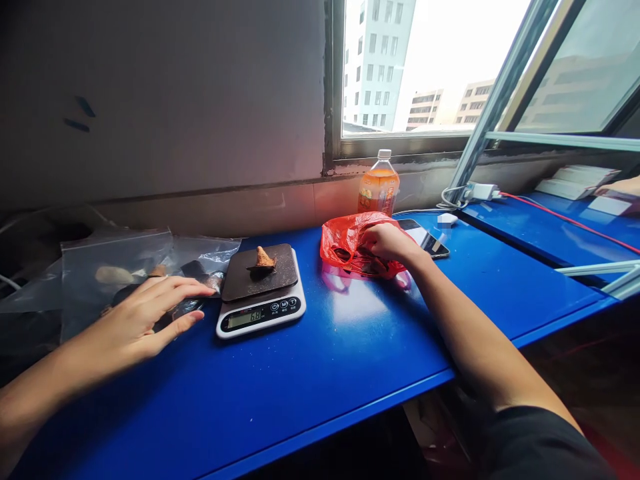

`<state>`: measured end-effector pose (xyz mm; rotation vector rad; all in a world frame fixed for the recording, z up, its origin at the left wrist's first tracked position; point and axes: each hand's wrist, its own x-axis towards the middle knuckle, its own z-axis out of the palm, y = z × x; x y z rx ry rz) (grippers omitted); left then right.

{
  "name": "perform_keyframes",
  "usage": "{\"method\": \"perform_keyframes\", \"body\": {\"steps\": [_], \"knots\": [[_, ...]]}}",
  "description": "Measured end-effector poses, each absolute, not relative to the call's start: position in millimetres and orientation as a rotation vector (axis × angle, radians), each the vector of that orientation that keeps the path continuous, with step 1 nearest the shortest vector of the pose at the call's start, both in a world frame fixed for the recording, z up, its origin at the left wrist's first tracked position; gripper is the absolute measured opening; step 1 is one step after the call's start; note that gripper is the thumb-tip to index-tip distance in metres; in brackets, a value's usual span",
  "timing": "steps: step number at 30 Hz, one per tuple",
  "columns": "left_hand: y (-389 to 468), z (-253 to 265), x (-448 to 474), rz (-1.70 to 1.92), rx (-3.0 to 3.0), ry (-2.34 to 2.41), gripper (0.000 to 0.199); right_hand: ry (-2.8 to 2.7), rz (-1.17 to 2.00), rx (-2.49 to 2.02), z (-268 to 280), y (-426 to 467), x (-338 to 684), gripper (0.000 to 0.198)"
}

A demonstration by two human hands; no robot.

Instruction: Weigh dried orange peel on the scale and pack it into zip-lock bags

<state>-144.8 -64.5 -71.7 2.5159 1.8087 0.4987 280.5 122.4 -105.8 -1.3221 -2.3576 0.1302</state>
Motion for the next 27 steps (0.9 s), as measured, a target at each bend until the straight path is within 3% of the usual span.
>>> {"method": "perform_keyframes", "body": {"steps": [12,15,27], "knots": [[-62,-71,-146,0.469,2.538,1.776,0.048,-2.584,0.209,-1.312,-98,120,280,0.024],[-60,-73,-146,0.442,2.538,1.765,0.048,-2.589,0.177,-1.342,-99,123,278,0.017],[-56,-82,-154,0.443,2.581,1.736,0.044,-2.429,0.000,-1.475,-103,138,283,0.024]]}}
